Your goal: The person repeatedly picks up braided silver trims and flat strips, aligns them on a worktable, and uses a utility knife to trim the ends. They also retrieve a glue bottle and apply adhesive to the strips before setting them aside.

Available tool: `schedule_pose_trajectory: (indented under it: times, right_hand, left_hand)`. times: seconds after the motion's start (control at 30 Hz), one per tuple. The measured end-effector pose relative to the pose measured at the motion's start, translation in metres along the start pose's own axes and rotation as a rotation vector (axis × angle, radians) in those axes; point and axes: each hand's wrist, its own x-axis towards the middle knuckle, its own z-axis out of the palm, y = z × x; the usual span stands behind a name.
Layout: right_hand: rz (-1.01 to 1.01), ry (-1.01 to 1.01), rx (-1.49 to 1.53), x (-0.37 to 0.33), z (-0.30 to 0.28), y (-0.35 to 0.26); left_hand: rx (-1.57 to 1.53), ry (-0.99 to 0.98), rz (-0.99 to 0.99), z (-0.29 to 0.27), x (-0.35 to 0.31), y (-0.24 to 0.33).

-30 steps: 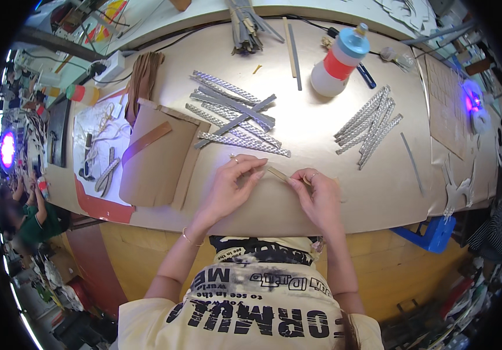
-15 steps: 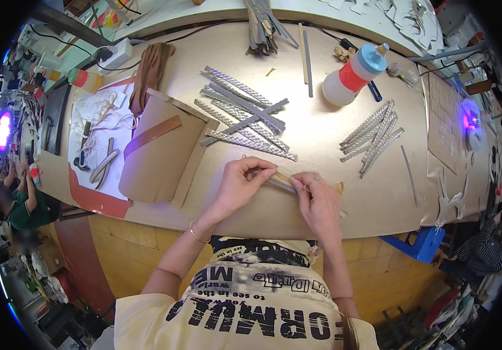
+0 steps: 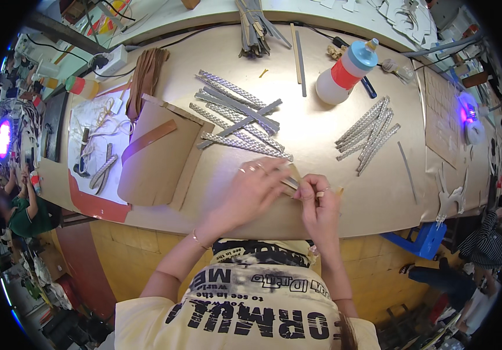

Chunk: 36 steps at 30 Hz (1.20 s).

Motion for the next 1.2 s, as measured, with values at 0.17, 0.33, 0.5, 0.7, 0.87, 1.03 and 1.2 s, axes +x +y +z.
schedule_pose_trajectory:
  times: [0.17,0.33,0.5,0.7,0.87,1.03,1.2]
  right_hand:
    - [-0.07,0.323,0.332,-0.003,-0.042,-0.009]
    - [-0.292,0.652,0.065,-0.007,-0.086,-0.015]
    - [-0.644,0.355,-0.578,0.002,-0.052,-0.001]
    - [-0.749,0.265,-0.656,0.007,-0.041,-0.004]
    - [-0.793,0.347,-0.648,0.004,-0.037,-0.007]
    - [-0.689,0.222,-0.621,0.004,-0.035,-0.011]
    - [-0.525,0.072,-0.59,0.007,-0.038,-0.022]
  left_hand:
    - [0.265,-0.202,0.128,0.036,-0.014,-0.011]
    - [0.281,-0.063,0.218,0.023,-0.035,-0.02]
    - [-0.369,0.311,0.145,-0.005,-0.028,0.006]
    - [-0.703,0.271,0.019,-0.036,-0.014,0.045]
    - [-1.077,0.225,-0.198,-0.034,-0.006,0.057]
    - [-0.491,0.361,0.064,-0.034,-0.004,0.056]
    - [-0.623,0.208,-0.108,-0.035,-0.005,0.048]
